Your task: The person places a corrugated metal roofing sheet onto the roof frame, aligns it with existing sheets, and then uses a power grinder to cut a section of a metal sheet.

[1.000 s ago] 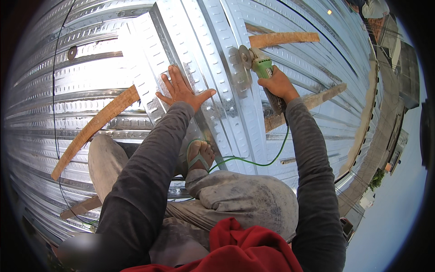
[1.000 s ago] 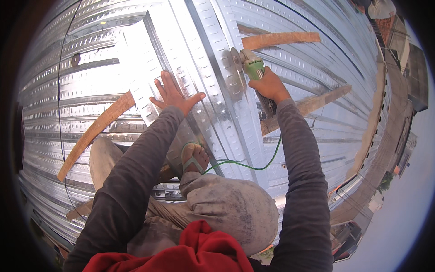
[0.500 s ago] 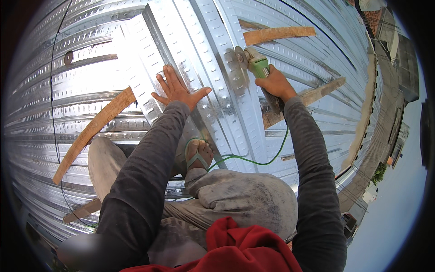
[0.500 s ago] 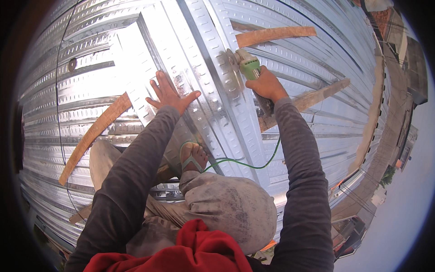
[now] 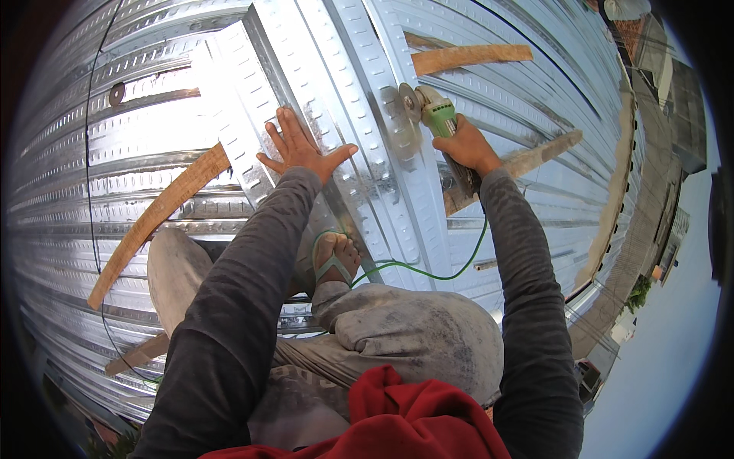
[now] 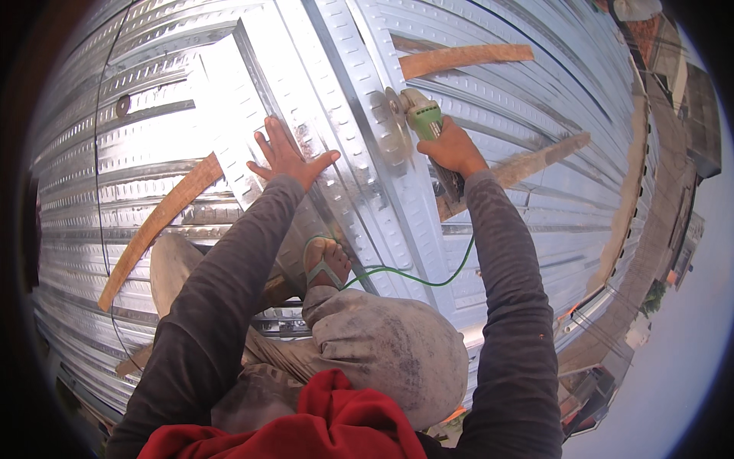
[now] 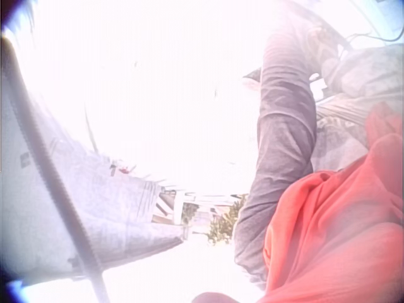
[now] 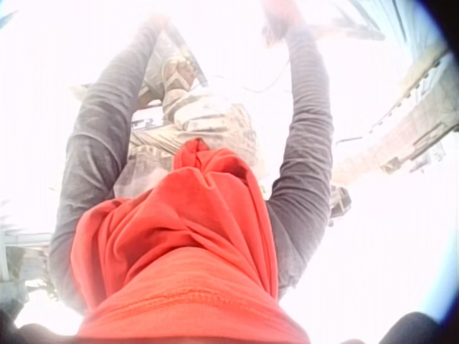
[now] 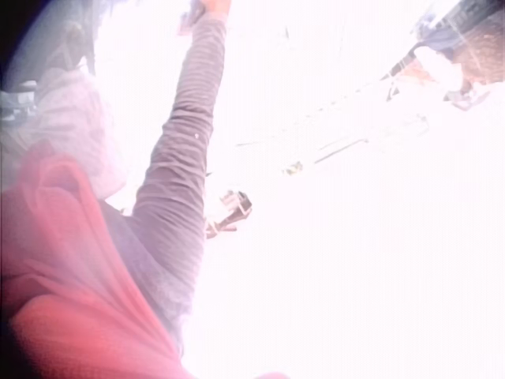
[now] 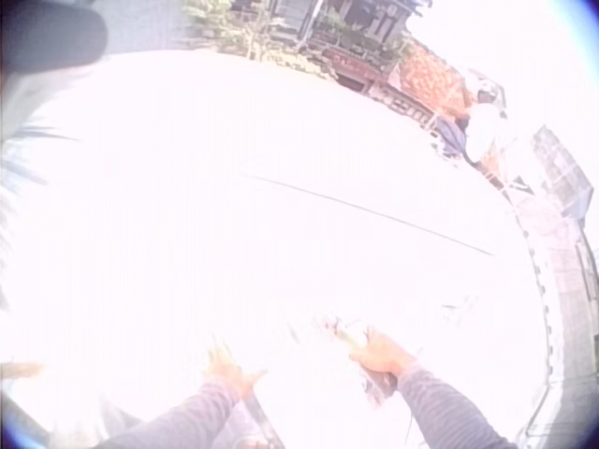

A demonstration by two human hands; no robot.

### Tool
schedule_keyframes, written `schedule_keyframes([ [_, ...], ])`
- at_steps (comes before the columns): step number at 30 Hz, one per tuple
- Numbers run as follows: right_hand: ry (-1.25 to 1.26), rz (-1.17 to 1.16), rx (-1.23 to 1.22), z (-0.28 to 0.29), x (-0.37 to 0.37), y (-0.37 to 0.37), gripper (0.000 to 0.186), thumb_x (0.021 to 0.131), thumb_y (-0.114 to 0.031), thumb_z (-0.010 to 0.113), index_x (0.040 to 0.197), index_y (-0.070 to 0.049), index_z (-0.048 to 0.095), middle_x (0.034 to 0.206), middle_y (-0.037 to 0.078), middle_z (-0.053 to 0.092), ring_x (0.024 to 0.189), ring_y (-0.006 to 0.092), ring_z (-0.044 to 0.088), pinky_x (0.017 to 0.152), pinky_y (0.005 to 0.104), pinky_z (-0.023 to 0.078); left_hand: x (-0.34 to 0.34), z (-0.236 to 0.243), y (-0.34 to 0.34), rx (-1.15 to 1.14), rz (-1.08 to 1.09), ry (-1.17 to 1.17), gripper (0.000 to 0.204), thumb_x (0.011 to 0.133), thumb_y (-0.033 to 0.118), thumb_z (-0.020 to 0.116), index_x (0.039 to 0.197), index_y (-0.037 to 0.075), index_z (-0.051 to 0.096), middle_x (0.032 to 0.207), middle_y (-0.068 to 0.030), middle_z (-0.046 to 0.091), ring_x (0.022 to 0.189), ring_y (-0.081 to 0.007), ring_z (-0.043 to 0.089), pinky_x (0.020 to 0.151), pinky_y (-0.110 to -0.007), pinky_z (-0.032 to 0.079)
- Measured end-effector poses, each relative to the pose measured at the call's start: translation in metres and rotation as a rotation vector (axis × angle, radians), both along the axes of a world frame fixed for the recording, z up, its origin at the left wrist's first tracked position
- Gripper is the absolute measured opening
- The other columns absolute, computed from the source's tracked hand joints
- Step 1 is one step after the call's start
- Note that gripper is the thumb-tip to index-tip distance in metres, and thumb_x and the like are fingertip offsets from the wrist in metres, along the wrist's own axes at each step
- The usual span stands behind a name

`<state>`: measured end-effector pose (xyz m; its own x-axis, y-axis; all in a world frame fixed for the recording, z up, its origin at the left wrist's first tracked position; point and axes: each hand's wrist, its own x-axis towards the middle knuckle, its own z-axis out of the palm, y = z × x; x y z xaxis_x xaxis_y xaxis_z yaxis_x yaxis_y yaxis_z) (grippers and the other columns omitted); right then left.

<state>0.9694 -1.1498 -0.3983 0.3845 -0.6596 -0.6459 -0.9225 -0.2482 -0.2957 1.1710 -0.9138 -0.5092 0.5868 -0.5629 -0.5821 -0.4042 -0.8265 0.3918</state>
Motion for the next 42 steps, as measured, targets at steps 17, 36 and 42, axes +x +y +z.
schedule_keyframes([
  [17, -0.015, 0.017, -0.006, -0.006, -0.016, 0.005, 0.071, 0.069, -0.032, 0.072, 0.125, 0.006, 0.051, 0.114, 0.026, 0.065, 0.108, 0.0378, 0.064, 0.094, 0.0398, 0.049, 0.001, 0.01, 0.0, -0.021, -0.003, -0.001, 0.153, 0.057, 0.091, 0.064, 0.157, 0.005, -0.013, 0.165, -0.0177, -0.01, 0.151, -0.0367, -0.017, 0.109, -0.075, -0.006],
  [36, 0.016, 0.015, -0.032, -0.006, -0.034, 0.015, 0.066, 0.069, -0.032, 0.071, 0.119, 0.006, 0.052, 0.108, 0.026, 0.067, 0.103, 0.0384, 0.066, 0.09, 0.0409, 0.05, 0.0, 0.001, 0.0, 0.001, -0.009, -0.029, 0.153, 0.055, 0.095, 0.059, 0.156, 0.01, -0.017, 0.165, -0.0154, -0.015, 0.15, -0.0353, -0.021, 0.108, -0.075, -0.009],
  [42, 0.033, -0.015, -0.025, -0.001, -0.033, 0.019, 0.065, 0.069, -0.031, 0.071, 0.119, 0.005, 0.052, 0.107, 0.026, 0.067, 0.102, 0.0379, 0.066, 0.09, 0.0406, 0.05, -0.001, 0.002, 0.0, 0.001, -0.007, -0.026, 0.152, 0.056, 0.095, 0.059, 0.156, 0.009, -0.016, 0.165, -0.0156, -0.015, 0.15, -0.0352, -0.022, 0.107, -0.074, -0.01],
])
